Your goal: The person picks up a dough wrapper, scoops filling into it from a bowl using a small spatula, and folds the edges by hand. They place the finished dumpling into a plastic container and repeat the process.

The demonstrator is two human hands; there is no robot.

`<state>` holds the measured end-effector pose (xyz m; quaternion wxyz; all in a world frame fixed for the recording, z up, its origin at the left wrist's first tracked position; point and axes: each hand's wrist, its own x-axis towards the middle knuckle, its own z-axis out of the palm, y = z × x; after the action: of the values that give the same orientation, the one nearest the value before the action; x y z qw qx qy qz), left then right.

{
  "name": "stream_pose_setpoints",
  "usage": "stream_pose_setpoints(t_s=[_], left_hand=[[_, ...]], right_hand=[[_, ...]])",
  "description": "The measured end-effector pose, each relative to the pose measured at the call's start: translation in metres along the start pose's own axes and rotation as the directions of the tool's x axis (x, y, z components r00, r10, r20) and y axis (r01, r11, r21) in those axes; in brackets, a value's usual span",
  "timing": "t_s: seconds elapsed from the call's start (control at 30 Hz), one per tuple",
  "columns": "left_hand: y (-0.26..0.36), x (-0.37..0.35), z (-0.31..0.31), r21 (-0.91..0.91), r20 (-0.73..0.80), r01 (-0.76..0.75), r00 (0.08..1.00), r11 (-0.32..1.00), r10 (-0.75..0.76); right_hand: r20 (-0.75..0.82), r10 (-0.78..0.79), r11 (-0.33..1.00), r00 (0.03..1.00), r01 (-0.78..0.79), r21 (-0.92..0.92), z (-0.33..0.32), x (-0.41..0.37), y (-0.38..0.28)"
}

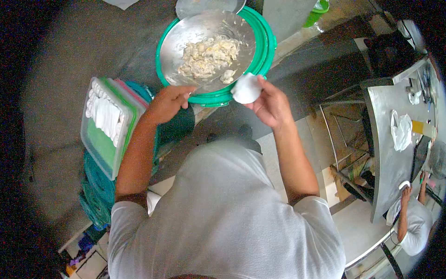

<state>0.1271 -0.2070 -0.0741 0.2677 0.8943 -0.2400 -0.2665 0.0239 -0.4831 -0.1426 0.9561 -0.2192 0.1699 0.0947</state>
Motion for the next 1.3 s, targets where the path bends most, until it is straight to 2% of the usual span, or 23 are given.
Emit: stream_pose_setpoints(t_s=[0.03, 0.07, 0.13, 0.17, 0.2, 0.27, 0.33, 0.4, 0.47, 0.5, 0.6, 0.67, 0.73, 0.8, 0.87, 0.9, 0.97, 1.0, 1.1, 1.17, 1.3], left_hand=[[0.006, -0.009, 0.0, -0.179, 0.116, 0.168, 0.982, 0.969, -0.149], [0.005, -0.016, 0.01, -0.178, 0.122, 0.167, 0.982, 0.97, -0.146], [0.009, -0.029, 0.035, -0.228, -0.121, -0.13, 0.987, 0.965, 0.104], [0.018, -0.036, 0.039, 0.043, -0.209, -0.253, 0.944, 0.967, 0.256], [0.022, -0.04, 0.035, 0.039, -0.207, -0.253, 0.944, 0.967, 0.256], [0.029, -0.044, 0.024, 0.204, -0.163, -0.208, 0.956, 0.957, 0.243], [0.039, -0.048, 0.001, 0.152, -0.137, -0.185, 0.969, 0.971, 0.206], [0.043, -0.047, -0.006, 0.106, -0.119, -0.157, 0.978, 0.982, 0.169], [0.049, -0.043, -0.002, 0.21, -0.097, -0.254, 0.956, 0.944, 0.279], [0.05, -0.045, -0.003, 0.21, -0.098, -0.256, 0.955, 0.943, 0.281], [0.052, -0.05, -0.009, 0.262, -0.071, -0.212, 0.969, 0.942, 0.237], [0.048, -0.057, -0.018, 0.057, -0.125, -0.26, 0.956, 0.964, 0.265], [0.049, -0.059, -0.012, 0.059, -0.127, -0.246, 0.959, 0.967, 0.252], [0.036, -0.057, -0.002, 0.059, -0.134, -0.232, 0.962, 0.971, 0.238], [0.011, -0.05, 0.006, 0.022, -0.337, -0.213, 0.918, 0.977, 0.207], [0.01, -0.051, 0.003, 0.023, -0.339, -0.214, 0.917, 0.977, 0.209], [0.009, -0.057, -0.006, -0.034, -0.345, 0.057, 0.936, 0.998, -0.065], [0.012, -0.06, -0.007, -0.034, -0.352, 0.059, 0.934, 0.998, -0.067], [0.024, -0.064, -0.006, -0.117, -0.339, 0.018, 0.939, 0.993, -0.057], [0.03, -0.067, -0.008, 0.048, -0.366, -0.157, 0.916, 0.986, 0.164], [0.028, -0.065, -0.005, -0.025, -0.307, -0.231, 0.928, 0.973, 0.213]], right_hand=[[-0.031, 0.007, 1.0, 1.0, -0.006, 0.016, 0.006, 0.004, 0.005], [-0.062, 0.015, 0.999, 0.998, -0.013, 0.031, 0.011, 0.006, 0.01], [-0.095, -0.004, 0.998, 0.995, 0.01, 0.069, 0.023, 0.005, 0.011], [-0.125, -0.014, 0.997, 0.992, 0.023, 0.069, 0.026, 0.004, 0.01], [-0.154, -0.023, 0.997, 0.988, 0.034, 0.067, 0.027, 0.003, 0.01], [-0.15, -0.008, 0.998, 0.989, 0.016, 0.054, 0.027, -0.002, 0.008], [-0.151, 0.011, 0.999, 0.989, -0.004, 0.042, 0.025, -0.009, 0.003], [-0.101, 0.056, 0.997, 0.993, -0.061, -0.054, 0.026, -0.011, 0.0], [-0.077, 0.061, 0.996, 0.995, -0.066, -0.06, 0.027, -0.011, 0.002], [-0.055, 0.063, 0.996, 0.997, -0.066, -0.065, 0.028, -0.01, 0.002], [-0.056, 0.043, 0.999, 0.997, -0.045, -0.026, 0.029, -0.009, 0.002], [-0.039, 0.037, 0.999, 0.999, -0.037, -0.022, 0.028, -0.009, 0.0], [-0.012, 0.032, 0.999, 0.999, -0.032, -0.021, 0.032, -0.008, -0.001], [0.04, 0.025, 0.998, 0.999, -0.027, 0.057, 0.038, -0.008, -0.002], [0.029, 0.018, 0.998, 0.999, -0.019, 0.06, 0.04, -0.004, -0.003], [0.008, 0.014, 0.998, 1.0, -0.015, 0.068, 0.04, -0.003, -0.004], [0.038, 0.022, 0.998, 0.999, -0.024, 0.057, 0.042, 0.0, -0.006], [0.065, 0.029, 0.998, 0.997, -0.033, 0.051, 0.044, 0.001, -0.006], [0.088, 0.061, 0.998, 0.994, -0.063, 0.021, 0.046, 0.009, -0.006], [0.071, 0.063, 0.998, 0.995, -0.063, -0.006, 0.05, 0.013, -0.007], [0.063, 0.065, 0.998, 0.996, -0.064, -0.03, 0.059, 0.02, -0.004]])
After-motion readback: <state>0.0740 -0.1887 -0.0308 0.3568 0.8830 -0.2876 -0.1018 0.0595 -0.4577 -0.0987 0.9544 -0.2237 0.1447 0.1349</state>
